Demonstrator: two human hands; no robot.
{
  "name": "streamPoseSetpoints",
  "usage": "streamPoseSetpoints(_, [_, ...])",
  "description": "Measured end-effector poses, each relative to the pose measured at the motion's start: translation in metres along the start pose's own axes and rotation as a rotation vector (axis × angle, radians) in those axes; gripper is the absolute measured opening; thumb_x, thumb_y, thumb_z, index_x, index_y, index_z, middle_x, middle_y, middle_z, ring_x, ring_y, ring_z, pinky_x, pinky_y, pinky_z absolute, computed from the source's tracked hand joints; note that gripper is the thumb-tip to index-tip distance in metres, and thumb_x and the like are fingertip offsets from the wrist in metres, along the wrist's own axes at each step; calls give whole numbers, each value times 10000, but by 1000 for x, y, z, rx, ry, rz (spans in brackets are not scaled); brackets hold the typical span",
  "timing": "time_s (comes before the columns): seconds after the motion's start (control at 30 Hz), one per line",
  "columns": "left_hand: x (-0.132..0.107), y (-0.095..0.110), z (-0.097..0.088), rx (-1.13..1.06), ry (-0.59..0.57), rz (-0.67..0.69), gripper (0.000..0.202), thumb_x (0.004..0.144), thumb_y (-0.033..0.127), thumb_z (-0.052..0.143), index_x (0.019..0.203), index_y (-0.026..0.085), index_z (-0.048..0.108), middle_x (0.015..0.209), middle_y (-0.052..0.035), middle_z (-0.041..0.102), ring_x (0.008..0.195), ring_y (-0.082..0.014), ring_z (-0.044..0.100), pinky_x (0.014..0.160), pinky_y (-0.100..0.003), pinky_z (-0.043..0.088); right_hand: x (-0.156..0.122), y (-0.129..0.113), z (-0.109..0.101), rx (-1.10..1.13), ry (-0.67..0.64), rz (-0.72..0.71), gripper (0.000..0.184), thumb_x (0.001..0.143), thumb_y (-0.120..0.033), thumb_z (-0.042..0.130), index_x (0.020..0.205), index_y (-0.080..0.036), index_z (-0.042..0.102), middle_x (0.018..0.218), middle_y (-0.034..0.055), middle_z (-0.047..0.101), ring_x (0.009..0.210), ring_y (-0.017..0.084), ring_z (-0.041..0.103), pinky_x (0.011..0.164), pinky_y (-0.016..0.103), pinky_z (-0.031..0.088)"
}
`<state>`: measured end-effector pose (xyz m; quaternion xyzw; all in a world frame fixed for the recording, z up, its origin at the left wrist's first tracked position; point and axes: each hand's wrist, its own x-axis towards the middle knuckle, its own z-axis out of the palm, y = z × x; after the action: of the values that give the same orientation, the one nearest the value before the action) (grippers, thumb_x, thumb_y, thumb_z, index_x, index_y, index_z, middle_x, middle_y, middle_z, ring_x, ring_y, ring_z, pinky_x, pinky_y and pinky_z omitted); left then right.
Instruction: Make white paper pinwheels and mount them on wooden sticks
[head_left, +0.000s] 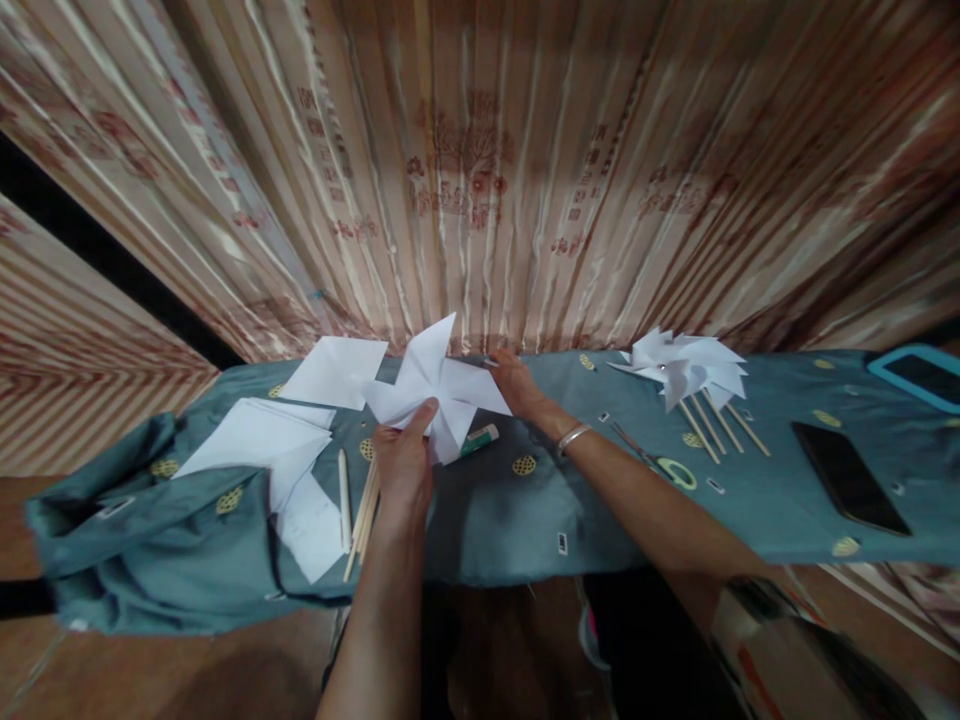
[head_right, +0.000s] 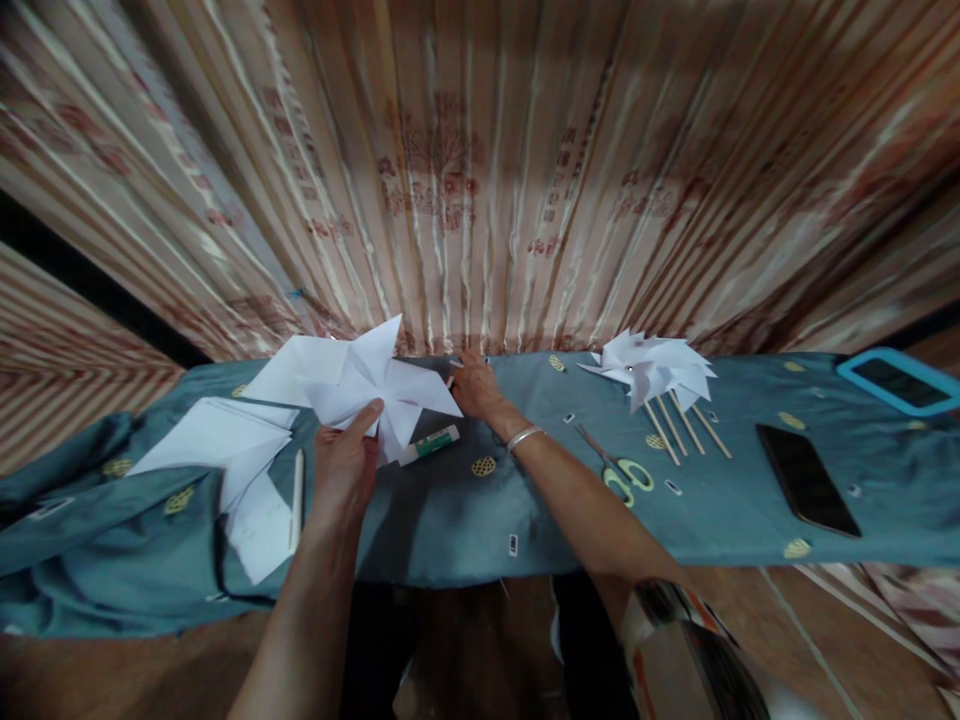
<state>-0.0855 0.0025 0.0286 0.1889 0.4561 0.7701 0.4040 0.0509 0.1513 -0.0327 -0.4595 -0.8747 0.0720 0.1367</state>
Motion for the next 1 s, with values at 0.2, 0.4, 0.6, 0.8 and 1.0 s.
streamPoseSetpoints(0.2, [-3,2,4,-83,17,-2,298,524,185,829,795,145,711,795,-52,759,836,-215,721,871,-352,570,-3,-3,-7,7,-4,0,202,846,-170,554,945,-126,725,1388,192,503,1384,331,349,1076,485,383])
streamPoseSetpoints(0.4, [-5,3,5,-78,-11,6,263,538,195,831,771,148,716,772,-57,754,829,-217,717,842,-337,579,-16,0,-14,73,45,10,125,848,-140,556,845,-145,681,1453,194,440,1414,352,303,1035,578,403])
streamPoseSetpoints(0.6, [-3,1,3,-55,-17,29,249,553,193,828,772,162,714,789,-48,752,869,-212,709,875,-343,565,-35,-1,-26,236,216,-29,117,817,-97,552,783,-171,636,1478,151,429,1440,328,263,1089,598,321])
streamPoseSetpoints(0.8, [-1,-4,2,-12,-10,60,309,519,218,841,800,167,723,834,-49,758,887,-210,705,879,-335,558,-115,6,-34,402,330,62,124,889,-236,500,828,-229,608,1160,117,648,1196,244,561,1041,459,422])
streamPoseSetpoints(1.0, [-7,-13,6,-14,-82,74,416,519,240,857,905,152,730,854,-70,763,863,-214,710,858,-330,559,-179,19,-16,374,253,92,139,865,-240,515,757,-216,600,1206,143,624,1310,288,468,1088,510,369])
